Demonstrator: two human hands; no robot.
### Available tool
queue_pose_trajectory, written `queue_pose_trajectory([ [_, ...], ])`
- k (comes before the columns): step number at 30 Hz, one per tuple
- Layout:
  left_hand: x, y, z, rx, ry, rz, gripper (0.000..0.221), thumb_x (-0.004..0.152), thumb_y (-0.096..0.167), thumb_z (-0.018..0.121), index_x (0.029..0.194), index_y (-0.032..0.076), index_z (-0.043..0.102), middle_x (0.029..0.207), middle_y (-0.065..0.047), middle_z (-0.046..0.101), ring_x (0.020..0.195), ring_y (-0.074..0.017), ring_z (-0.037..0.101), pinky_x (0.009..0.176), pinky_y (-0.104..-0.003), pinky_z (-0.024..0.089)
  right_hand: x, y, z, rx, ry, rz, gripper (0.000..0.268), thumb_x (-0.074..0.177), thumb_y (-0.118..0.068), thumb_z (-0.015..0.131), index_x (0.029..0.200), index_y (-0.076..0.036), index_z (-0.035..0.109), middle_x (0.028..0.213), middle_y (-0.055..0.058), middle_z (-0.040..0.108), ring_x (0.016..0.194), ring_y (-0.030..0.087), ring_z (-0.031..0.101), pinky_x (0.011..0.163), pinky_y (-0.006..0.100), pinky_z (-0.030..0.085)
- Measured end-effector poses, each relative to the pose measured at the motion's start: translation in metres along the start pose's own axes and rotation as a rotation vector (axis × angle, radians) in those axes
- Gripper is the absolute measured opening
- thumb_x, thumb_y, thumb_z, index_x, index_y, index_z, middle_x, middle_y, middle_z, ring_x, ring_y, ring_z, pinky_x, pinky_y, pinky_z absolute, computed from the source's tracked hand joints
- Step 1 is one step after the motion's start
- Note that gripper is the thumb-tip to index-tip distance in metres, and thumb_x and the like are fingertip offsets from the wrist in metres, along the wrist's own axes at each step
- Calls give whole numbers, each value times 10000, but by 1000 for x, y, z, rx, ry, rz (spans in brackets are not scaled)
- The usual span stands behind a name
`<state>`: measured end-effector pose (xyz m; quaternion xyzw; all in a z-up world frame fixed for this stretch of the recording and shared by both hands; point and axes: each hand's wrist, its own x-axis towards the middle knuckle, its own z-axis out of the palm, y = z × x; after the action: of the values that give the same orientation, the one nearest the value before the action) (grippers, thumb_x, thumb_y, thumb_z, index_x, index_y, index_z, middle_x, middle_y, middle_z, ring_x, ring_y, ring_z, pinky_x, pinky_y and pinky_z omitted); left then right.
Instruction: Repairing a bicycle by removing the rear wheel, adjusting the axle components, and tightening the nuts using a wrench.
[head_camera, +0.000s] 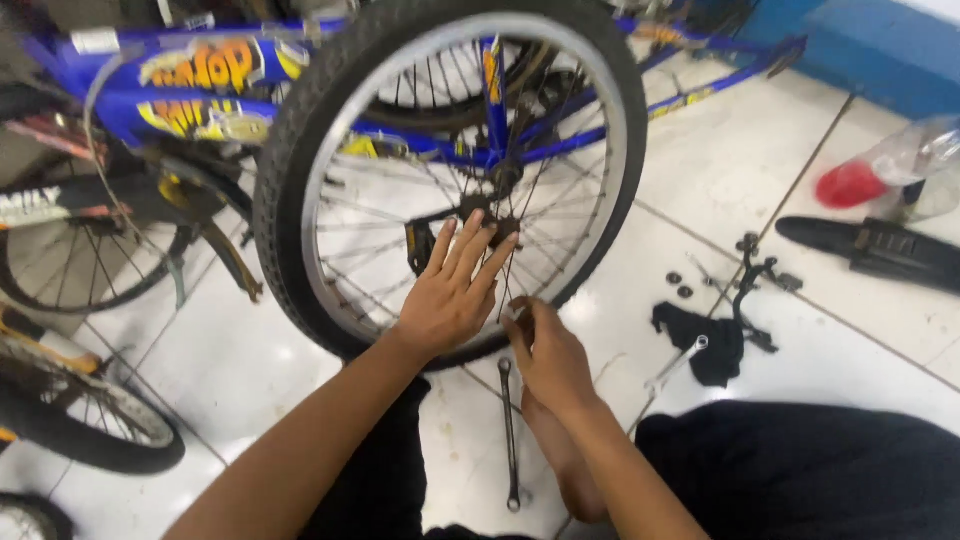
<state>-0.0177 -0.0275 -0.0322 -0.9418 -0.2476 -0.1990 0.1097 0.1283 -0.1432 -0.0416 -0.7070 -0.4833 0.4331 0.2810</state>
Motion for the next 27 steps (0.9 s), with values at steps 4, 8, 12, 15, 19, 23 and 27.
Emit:
queue_pose_trajectory([
  [4, -44, 17, 0, -108, -90, 36, 592, 999, 142, 501, 1580, 96, 398, 1479, -235, 479, 1517, -429, 332, 1224, -572, 248, -3, 15, -1, -8, 13, -14, 366, 1033, -248, 568, 1337, -44, 550, 1073, 191, 700, 910, 349, 724, 775, 490, 586],
  [8, -87, 25, -2, -254, -212, 213, 502, 985, 65, 454, 1485, 81, 491, 1459, -232, 501, 1498, -407, 373, 1230, -536, 273, -1, 43, 17, -211, -83, -84, 277, 1020, -233, 576, 1258, -102, 627, 1098, 125, 701, 1000, 336, 711, 836, 487, 576],
  [12, -116, 31, -11, -169, -656, 480, 169, 1029, 109, 498, 1078, 179, 645, 1032, -4, 647, 1014, -219, 683, 924, -363, 523, -15, 36, 36, -401, -329, -73, 333, 995, -93, 540, 1304, -127, 659, 1185, 121, 706, 1151, 340, 669, 981, 501, 502],
  [15, -172, 40, 33, -181, -990, 377, 106, 980, 153, 555, 1024, 169, 651, 937, -26, 674, 815, -212, 677, 701, -380, 536, -12, 61, 68, -713, -429, -73, 402, 971, -154, 582, 1369, -193, 621, 1271, 118, 690, 1263, 337, 608, 1016, 576, 318],
  [19, -157, 34, 25, -253, -1168, 292, 155, 976, 162, 506, 1036, 151, 649, 992, -48, 680, 871, -237, 691, 703, -402, 546, -11, 66, 83, -776, -447, -124, 383, 972, -230, 602, 1351, -187, 636, 1173, 138, 730, 1165, 325, 634, 1015, 603, 289],
  [23, -139, 37, 13, -252, -1282, 208, 211, 1009, 181, 469, 1117, 123, 641, 993, -54, 678, 879, -216, 684, 746, -376, 573, -14, 70, 94, -713, -348, -70, 347, 999, -263, 567, 1332, -211, 651, 1069, 81, 757, 1059, 280, 657, 996, 579, 245],
  [27, -127, 39, 9, -353, -1322, 35, 358, 1039, 310, 451, 1302, 124, 607, 1083, -48, 693, 983, -212, 696, 817, -360, 590, -7, 73, 90, -472, -236, 12, 233, 1007, -250, 578, 1185, -233, 729, 942, 69, 785, 952, 288, 689, 985, 505, 276],
])
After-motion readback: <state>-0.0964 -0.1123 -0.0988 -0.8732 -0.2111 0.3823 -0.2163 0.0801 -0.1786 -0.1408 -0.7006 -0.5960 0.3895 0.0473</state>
